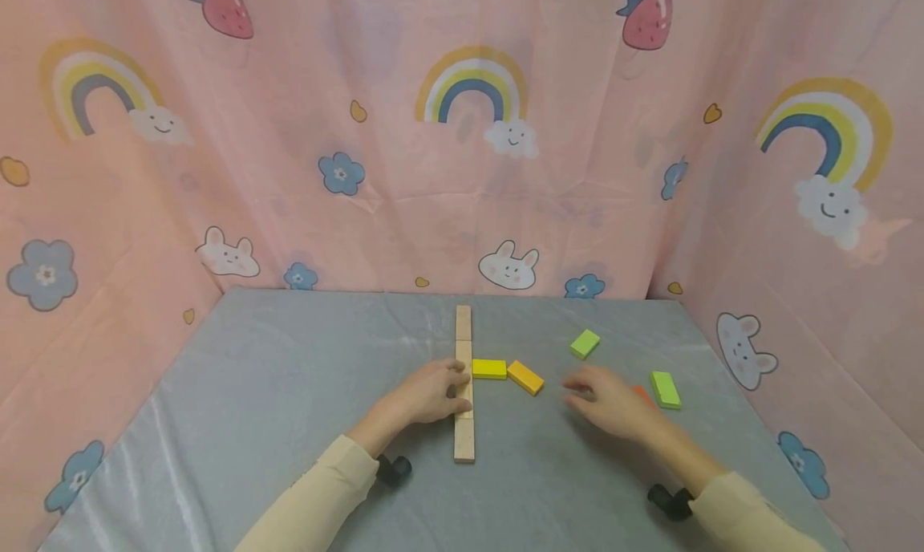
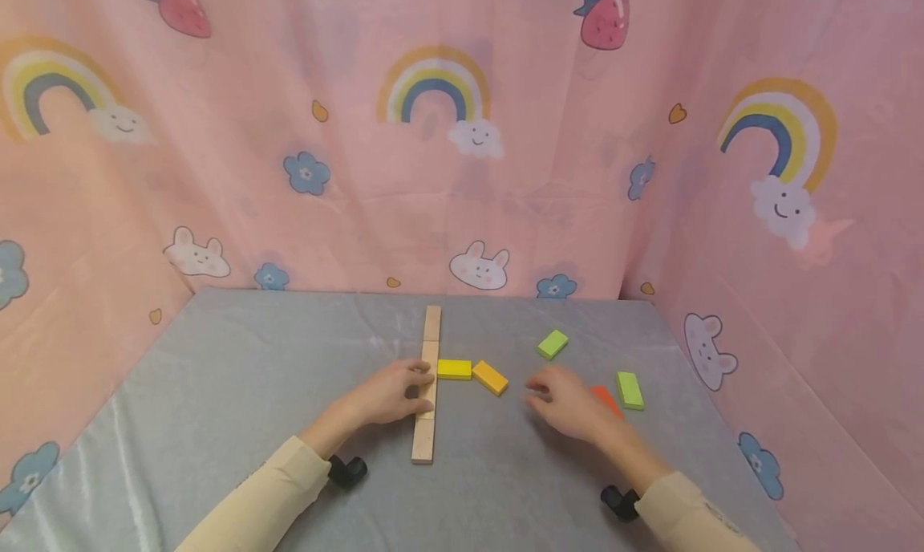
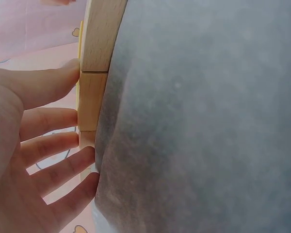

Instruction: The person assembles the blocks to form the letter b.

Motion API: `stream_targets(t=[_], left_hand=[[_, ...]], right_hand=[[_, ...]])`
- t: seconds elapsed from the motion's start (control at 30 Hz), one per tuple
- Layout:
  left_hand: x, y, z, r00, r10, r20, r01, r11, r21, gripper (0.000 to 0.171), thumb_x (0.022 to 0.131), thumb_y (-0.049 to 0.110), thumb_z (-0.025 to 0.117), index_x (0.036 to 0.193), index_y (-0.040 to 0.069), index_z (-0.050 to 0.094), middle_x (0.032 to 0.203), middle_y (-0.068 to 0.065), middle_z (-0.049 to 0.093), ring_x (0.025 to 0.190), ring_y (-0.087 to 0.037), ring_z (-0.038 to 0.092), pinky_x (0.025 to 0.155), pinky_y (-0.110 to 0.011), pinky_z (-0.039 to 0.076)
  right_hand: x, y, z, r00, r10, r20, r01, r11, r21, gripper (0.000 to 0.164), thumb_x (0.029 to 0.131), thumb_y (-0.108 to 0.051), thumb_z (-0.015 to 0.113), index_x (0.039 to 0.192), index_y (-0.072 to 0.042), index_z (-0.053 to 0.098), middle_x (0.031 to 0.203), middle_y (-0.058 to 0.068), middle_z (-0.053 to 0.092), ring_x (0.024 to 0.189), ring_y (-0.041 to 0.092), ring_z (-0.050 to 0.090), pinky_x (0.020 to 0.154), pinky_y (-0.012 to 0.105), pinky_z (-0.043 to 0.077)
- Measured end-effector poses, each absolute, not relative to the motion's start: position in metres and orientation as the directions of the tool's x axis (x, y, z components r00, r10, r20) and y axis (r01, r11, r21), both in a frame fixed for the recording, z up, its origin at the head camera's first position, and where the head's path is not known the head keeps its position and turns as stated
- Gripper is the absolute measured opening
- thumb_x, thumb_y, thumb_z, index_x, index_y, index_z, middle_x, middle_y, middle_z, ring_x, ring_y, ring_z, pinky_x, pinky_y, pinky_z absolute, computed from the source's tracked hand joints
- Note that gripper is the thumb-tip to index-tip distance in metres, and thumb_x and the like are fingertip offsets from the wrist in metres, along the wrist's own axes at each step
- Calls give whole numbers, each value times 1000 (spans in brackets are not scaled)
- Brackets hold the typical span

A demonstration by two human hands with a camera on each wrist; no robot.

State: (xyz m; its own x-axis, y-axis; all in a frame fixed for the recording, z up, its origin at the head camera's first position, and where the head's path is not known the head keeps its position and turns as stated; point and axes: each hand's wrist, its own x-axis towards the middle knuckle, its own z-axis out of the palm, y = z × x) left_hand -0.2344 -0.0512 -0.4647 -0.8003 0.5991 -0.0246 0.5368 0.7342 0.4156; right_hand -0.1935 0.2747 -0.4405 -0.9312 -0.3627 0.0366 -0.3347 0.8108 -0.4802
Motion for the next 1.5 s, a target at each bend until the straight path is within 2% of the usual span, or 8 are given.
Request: stream_targets(t=[0.33, 0.53, 0.67, 0.9, 1.13, 1.33, 1.5], left_hand=[[-234, -51, -464, -797, 603, -30, 543, 737, 402, 53, 95, 37, 73, 137, 6, 64, 146, -9, 54, 133, -29, 52, 107, -44, 46], [-236, -50, -464, -797, 603, -30, 543, 737, 403, 53, 96, 36, 73, 138, 6, 64, 146, -9, 54, 133, -29, 52, 107, -44, 46], [-237, -50, -464, -795, 606, -26, 548, 737, 396, 53, 95, 37, 73, 137, 6, 65, 146, -9, 54, 133, -29, 52, 107, -44, 46], [-238, -51, -463, -793, 609, -20, 551, 730, 406, 53, 95, 36, 73, 137, 5, 65, 146, -10, 54, 133, -29, 52, 107, -44, 46], [-238, -52, -464, -795, 606, -29, 548, 739, 392, 53, 95, 37, 73, 138, 6, 64, 147, -9, 54, 133, -29, 52, 107, -44, 46], [-236, -52, -463, -791, 612, -29, 554, 735, 391, 53, 95, 37, 73, 137, 6, 65, 146, -10, 54, 132, -29, 53, 107, -44, 46], [-235, -52, -463, -791, 612, -26, 557, 736, 384, 53, 95, 38, 73, 137, 6, 65, 146, -10, 54, 132, -29, 53, 107, -44, 46]], right_hand=[[-176, 302, -441, -934, -340, 114, -356, 837, -416, 24, 95, -16, 72, 115, -2, 72, 116, 10, 69, 111, 35, 64, 92, 56, 52], [-168, 324, -441, -929, -334, 157, -369, 839, -399, 24, 92, -14, 76, 113, -3, 73, 117, 11, 69, 110, 35, 64, 92, 57, 52], [-164, 338, -442, -937, -322, 138, -350, 846, -401, 27, 90, -11, 77, 115, -2, 73, 117, 12, 68, 111, 36, 63, 94, 59, 51], [-161, 356, -446, -955, -275, 112, -297, 862, -411, 38, 87, -13, 80, 119, 4, 70, 120, 21, 67, 114, 46, 60, 94, 64, 48], [-166, 369, -451, -972, -231, 32, -220, 859, -462, 48, 87, -16, 81, 127, 5, 65, 125, 23, 65, 111, 41, 63, 92, 59, 51], [-172, 372, -452, -972, -236, -19, -196, 850, -489, 54, 86, -18, 82, 132, 4, 63, 123, 18, 67, 110, 36, 63, 92, 58, 51], [-176, 373, -453, -968, -243, -52, -187, 850, -492, 60, 85, -22, 84, 134, 4, 62, 127, 20, 64, 108, 33, 62, 90, 56, 52]])
